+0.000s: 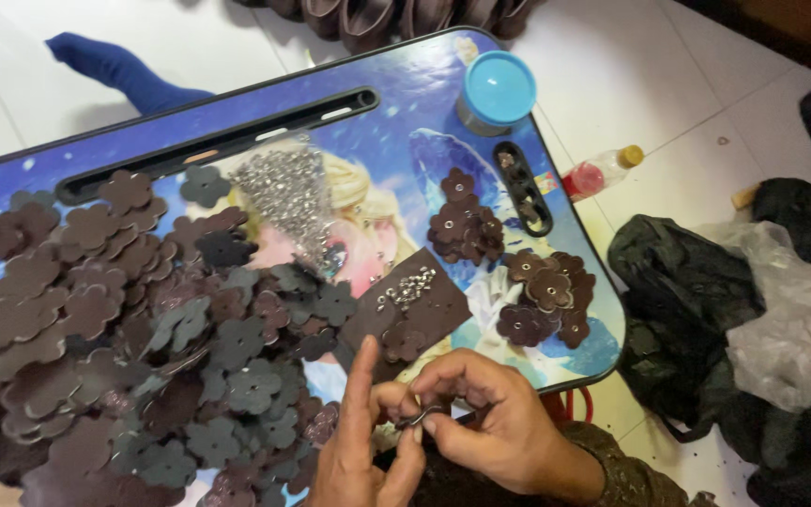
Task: The person assembles small flower-shaped craft pieces by inserting metal fasteners through pre-drilled holes. They pick up each piece, thread a fastener, and place the completed unit into a growing pile on the table.
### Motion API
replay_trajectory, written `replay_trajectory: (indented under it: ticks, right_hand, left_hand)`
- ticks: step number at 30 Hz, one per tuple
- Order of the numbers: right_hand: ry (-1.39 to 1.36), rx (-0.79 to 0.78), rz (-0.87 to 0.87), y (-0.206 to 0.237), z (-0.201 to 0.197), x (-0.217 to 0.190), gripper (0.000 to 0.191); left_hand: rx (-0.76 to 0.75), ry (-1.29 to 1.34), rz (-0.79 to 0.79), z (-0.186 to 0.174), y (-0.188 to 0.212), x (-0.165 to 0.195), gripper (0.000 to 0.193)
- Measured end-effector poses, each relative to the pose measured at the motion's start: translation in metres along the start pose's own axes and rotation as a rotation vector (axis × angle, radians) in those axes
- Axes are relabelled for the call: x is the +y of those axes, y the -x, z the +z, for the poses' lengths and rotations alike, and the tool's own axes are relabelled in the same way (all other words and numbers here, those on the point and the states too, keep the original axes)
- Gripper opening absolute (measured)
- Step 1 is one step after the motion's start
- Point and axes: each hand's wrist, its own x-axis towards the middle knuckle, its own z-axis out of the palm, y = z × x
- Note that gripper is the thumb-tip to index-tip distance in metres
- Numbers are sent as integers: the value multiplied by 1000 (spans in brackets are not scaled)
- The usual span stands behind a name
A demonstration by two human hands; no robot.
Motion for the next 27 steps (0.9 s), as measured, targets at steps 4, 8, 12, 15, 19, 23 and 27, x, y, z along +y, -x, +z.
replay_trajectory:
  ticks: [4, 8, 12, 15, 19, 23, 27]
  right_hand:
    - [4, -8, 36, 2, -2, 5, 25]
    - [16, 4, 5, 5, -6, 7, 27]
    - [388, 266, -160, 11, -30, -10, 35]
    - [481, 599, -238, 9, -47, -30, 39]
    - [643, 861, -156, 1, -50, -51, 39]
    - [1228, 843, -515, -7, -36, -55, 35]
    - [1258, 702, -643, -25, -19, -44, 25]
  left_hand:
    - [-92, -101, 17, 0, 1, -11, 96]
    - [-112, -143, 122, 0, -3, -7, 87]
    - [157, -302, 67, -1, -4, 11, 74]
    - [391, -523, 219, -10, -10, 25, 56]
    - [430, -746, 363, -14, -22, 38, 37]
    - [419, -910, 407, -5, -33, 41, 35]
    - [390, -1032, 348, 0, -43, 36, 40]
